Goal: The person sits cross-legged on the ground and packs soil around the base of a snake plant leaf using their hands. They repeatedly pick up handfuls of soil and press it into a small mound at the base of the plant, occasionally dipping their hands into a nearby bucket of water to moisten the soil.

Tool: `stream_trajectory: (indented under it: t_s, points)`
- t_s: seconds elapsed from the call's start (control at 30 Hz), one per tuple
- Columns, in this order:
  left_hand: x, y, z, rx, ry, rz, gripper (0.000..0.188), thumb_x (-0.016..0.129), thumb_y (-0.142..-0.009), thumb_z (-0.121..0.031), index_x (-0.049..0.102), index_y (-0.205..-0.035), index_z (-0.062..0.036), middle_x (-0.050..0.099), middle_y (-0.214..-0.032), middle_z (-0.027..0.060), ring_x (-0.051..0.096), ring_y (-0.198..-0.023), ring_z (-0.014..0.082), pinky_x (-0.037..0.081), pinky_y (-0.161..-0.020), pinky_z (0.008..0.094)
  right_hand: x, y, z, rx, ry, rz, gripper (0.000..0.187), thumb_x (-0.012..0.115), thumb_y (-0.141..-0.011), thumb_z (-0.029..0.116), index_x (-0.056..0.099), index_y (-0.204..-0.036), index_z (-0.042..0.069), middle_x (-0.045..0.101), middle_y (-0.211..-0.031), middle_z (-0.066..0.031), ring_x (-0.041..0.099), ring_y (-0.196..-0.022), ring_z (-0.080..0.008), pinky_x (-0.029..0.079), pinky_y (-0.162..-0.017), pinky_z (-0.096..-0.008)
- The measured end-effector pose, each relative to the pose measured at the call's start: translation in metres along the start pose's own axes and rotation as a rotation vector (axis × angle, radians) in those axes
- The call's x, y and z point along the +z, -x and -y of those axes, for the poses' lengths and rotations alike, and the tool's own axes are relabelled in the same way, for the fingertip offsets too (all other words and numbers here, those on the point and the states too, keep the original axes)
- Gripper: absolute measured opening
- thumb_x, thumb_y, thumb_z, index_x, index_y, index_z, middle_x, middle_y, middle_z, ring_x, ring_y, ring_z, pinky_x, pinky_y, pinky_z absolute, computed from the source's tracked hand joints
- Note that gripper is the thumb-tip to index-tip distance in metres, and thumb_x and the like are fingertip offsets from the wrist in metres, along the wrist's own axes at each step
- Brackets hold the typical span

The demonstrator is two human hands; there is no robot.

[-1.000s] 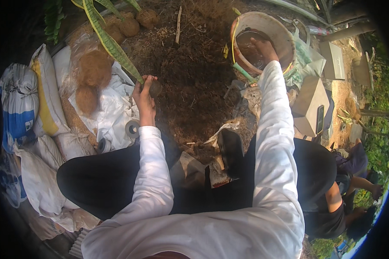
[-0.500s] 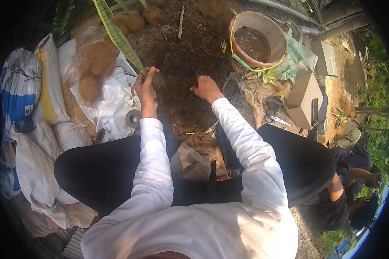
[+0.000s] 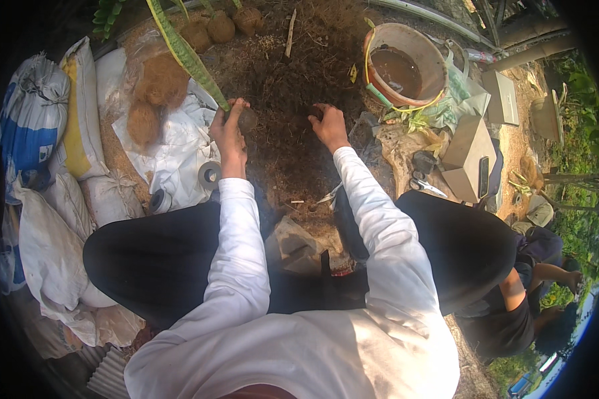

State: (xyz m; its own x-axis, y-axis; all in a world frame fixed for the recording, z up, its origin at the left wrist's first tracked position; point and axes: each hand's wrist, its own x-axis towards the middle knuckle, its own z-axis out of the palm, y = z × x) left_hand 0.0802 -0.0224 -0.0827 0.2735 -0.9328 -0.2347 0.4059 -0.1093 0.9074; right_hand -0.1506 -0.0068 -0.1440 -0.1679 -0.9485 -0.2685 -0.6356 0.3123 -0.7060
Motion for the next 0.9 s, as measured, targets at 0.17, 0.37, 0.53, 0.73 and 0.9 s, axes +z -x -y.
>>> stream_trajectory:
  t_s: [0.17,0.37,0.53,0.73,0.9]
  points:
    - [0.007,0.004,-0.005,-0.05,-0.023,-0.032,0.016,0.077,-0.088,-0.012,0.067,-0.098,-0.0051,0.068,-0.092,0.0028,0.063,-0.086,0.0117,0.048,-0.083,0.0273,0.053,-0.013,0.014,-0.146,0.16,0.078,0.098,0.084,-0.076,0.037,0.035,-0.15,-0.003,0.031,-0.157,-0.025,0.028,-0.146,-0.0419,0.027,-0.121,-0.0432]
    - [0.005,0.005,0.009,-0.063,0.046,-0.047,0.014,0.076,-0.088,-0.011,0.067,-0.096,-0.0049,0.067,-0.091,0.0023,0.063,-0.085,0.0117,0.047,-0.082,0.0269,0.089,-0.008,0.027,-0.178,0.399,-0.078,0.086,0.083,-0.076,0.03,0.043,-0.148,0.005,0.033,-0.155,-0.0231,0.031,-0.142,-0.0466,0.029,-0.118,-0.0516]
    - [0.01,0.002,0.009,-0.048,0.03,-0.051,0.013,0.076,-0.088,-0.011,0.066,-0.094,-0.0049,0.067,-0.091,0.0022,0.062,-0.085,0.0117,0.047,-0.082,0.0273,0.082,-0.007,0.015,-0.25,0.37,-0.123,0.06,0.075,-0.079,0.011,0.057,-0.136,0.007,0.047,-0.144,-0.021,0.044,-0.132,-0.0448,0.037,-0.113,-0.0493]
    - [0.014,-0.003,0.009,-0.062,0.022,-0.031,0.013,0.076,-0.088,-0.011,0.066,-0.094,-0.0051,0.067,-0.091,0.0024,0.062,-0.085,0.0116,0.046,-0.084,0.028,0.059,0.014,0.004,-0.31,0.33,0.08,0.045,0.075,-0.081,0.011,0.066,-0.125,0.007,0.057,-0.136,-0.0176,0.055,-0.124,-0.0376,0.046,-0.106,-0.0447]
    - [0.019,0.003,-0.002,-0.043,-0.007,-0.026,0.013,0.075,-0.089,-0.012,0.066,-0.094,-0.0052,0.067,-0.091,0.0026,0.062,-0.086,0.0116,0.047,-0.084,0.0283,0.0,0.005,0.015,-0.099,0.183,0.475,0.049,0.079,-0.081,0.027,0.068,-0.125,0.01,0.063,-0.131,-0.0184,0.058,-0.123,-0.0354,0.046,-0.107,-0.0426]
